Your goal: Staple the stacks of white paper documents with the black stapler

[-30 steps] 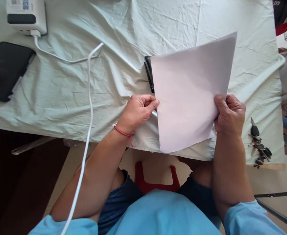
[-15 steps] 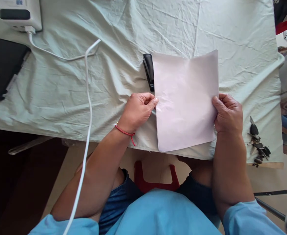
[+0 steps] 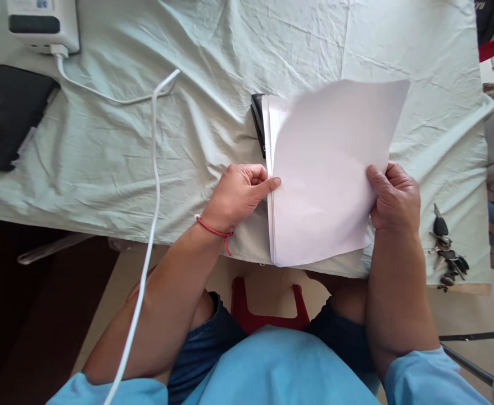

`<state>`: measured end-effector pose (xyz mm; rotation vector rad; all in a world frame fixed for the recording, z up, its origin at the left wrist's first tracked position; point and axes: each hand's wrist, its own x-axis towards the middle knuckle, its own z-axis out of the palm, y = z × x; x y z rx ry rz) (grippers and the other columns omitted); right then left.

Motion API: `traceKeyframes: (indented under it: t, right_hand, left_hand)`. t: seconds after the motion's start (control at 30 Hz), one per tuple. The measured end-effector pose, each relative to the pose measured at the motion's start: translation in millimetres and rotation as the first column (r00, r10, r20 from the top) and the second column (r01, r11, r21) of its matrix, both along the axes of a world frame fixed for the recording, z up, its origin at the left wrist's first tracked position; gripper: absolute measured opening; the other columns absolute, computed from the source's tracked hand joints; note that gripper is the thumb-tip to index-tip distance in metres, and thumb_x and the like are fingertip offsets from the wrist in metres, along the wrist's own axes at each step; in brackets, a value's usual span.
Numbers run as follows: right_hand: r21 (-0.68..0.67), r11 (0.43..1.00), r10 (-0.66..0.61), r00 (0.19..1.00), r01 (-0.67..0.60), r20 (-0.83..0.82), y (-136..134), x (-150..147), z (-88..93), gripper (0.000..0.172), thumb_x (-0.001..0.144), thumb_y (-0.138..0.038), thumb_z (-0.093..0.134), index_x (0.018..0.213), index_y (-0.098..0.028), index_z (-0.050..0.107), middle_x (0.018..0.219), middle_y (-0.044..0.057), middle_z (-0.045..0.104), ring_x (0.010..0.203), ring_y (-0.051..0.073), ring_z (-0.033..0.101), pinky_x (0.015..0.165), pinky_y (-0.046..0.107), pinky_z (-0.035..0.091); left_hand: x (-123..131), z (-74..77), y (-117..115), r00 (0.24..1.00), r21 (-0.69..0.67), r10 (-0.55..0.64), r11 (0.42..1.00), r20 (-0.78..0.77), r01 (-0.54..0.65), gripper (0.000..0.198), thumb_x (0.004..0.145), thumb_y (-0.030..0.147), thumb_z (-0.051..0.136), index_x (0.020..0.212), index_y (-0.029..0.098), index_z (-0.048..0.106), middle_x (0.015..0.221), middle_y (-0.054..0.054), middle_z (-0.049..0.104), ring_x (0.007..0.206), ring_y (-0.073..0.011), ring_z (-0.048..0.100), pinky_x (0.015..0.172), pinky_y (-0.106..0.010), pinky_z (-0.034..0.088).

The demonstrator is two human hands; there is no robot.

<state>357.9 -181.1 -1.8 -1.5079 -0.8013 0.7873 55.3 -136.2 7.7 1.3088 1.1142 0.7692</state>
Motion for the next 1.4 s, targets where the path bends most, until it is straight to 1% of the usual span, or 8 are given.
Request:
traceKeyframes:
  t: [0.23,0.53,0.83,0.97,1.1,1.27,1.33,1.4]
  right_hand:
    - [-0.012,1.0,-0.012,1.0,0.012,0.004,-0.2,4.4,-0.1,0.027,0.067,-0.036,0.099,0.083,-0.025,0.082,0.088,0.001,0.077,0.076,0.013,0.062,0.069,0.027,0.057]
    - [-0.029,0.999,-0.026,1.0,0.026,-0.008,1.1,7.5,-1.5,0.024,0.07,-0.035,0.096,0.086,-0.025,0.081,0.091,0.002,0.076,0.078,0.013,0.064,0.073,0.029,0.06]
    - [-0.045,0.998,-0.052,0.999,0.052,0.005,1.5,4.6,0.3,0.027,0.064,-0.037,0.097,0.083,-0.025,0.081,0.086,0.0,0.076,0.075,0.014,0.06,0.067,0.028,0.055]
    - [-0.032,0.998,-0.048,0.999,0.048,0.006,1.4,6.4,-1.0,0.031,0.062,-0.038,0.099,0.083,-0.025,0.081,0.086,0.0,0.076,0.076,0.014,0.06,0.068,0.028,0.055]
    - [-0.009,1.0,-0.008,1.0,0.009,0.014,0.6,6.9,-2.3,0.028,0.065,-0.037,0.098,0.085,-0.025,0.081,0.087,0.0,0.075,0.077,0.014,0.06,0.071,0.029,0.056]
    - [0.002,1.0,-0.002,1.0,0.002,0.021,0.1,7.2,-3.8,0.023,0.071,-0.035,0.096,0.085,-0.026,0.08,0.088,-0.001,0.075,0.078,0.013,0.061,0.074,0.03,0.059]
    - [0.001,1.0,-0.003,0.999,0.003,0.036,0.3,8.5,-5.0,0.024,0.072,-0.035,0.095,0.085,-0.025,0.078,0.089,-0.001,0.074,0.077,0.013,0.061,0.075,0.031,0.06]
    - [-0.005,1.0,-0.002,0.999,0.002,0.04,0.6,10.1,-6.1,0.028,0.073,-0.038,0.096,0.087,-0.025,0.076,0.09,-0.001,0.074,0.077,0.013,0.062,0.078,0.031,0.062]
  left_hand:
    - [4.6,-5.3,-0.4,0.992,-0.061,0.068,0.996,0.109,-0.061,0.034,0.082,0.037,0.081,0.066,0.02,0.056,0.062,0.005,0.048,0.057,-0.008,0.037,0.053,-0.025,0.027]
    - [7.6,-6.9,2.1,0.984,-0.141,0.139,0.982,0.11,-0.123,0.011,0.082,0.017,0.076,0.073,0.018,0.069,0.064,0.004,0.06,0.055,-0.0083,0.045,0.051,-0.024,0.034]
    - [6.3,-8.1,2.1,0.98,-0.052,0.178,0.983,0.088,-0.174,0.039,0.069,0.032,0.097,0.06,0.018,0.062,0.061,0.004,0.057,0.061,-0.0086,0.043,0.057,-0.023,0.034]
    - [7.0,-13.0,3.2,0.967,-0.08,0.226,0.973,0.117,-0.218,0.041,0.069,0.037,0.099,0.064,0.018,0.062,0.065,0.002,0.06,0.065,-0.0105,0.048,0.058,-0.024,0.035]
    - [7.5,-15.4,3.6,0.956,-0.112,0.234,0.97,0.175,-0.217,0.048,0.069,0.047,0.101,0.068,0.021,0.061,0.064,0.004,0.056,0.061,-0.01,0.042,0.056,-0.026,0.033]
    - [7.6,-18.1,2.5,0.968,-0.036,0.228,0.974,0.102,-0.226,0.03,0.084,0.03,0.088,0.072,0.021,0.062,0.067,0.003,0.061,0.063,-0.0109,0.049,0.06,-0.027,0.038]
    - [8.5,-18.7,1.7,0.971,0.011,0.232,0.972,0.057,-0.233,0.019,0.086,0.022,0.082,0.08,0.021,0.064,0.069,0.003,0.066,0.065,-0.0119,0.055,0.062,-0.026,0.042]
    - [9.8,-18.1,0.8,0.968,0.014,0.247,0.969,0.048,-0.248,0.021,0.085,0.015,0.078,0.095,0.023,0.061,0.071,0.005,0.07,0.064,-0.0129,0.061,0.063,-0.026,0.045]
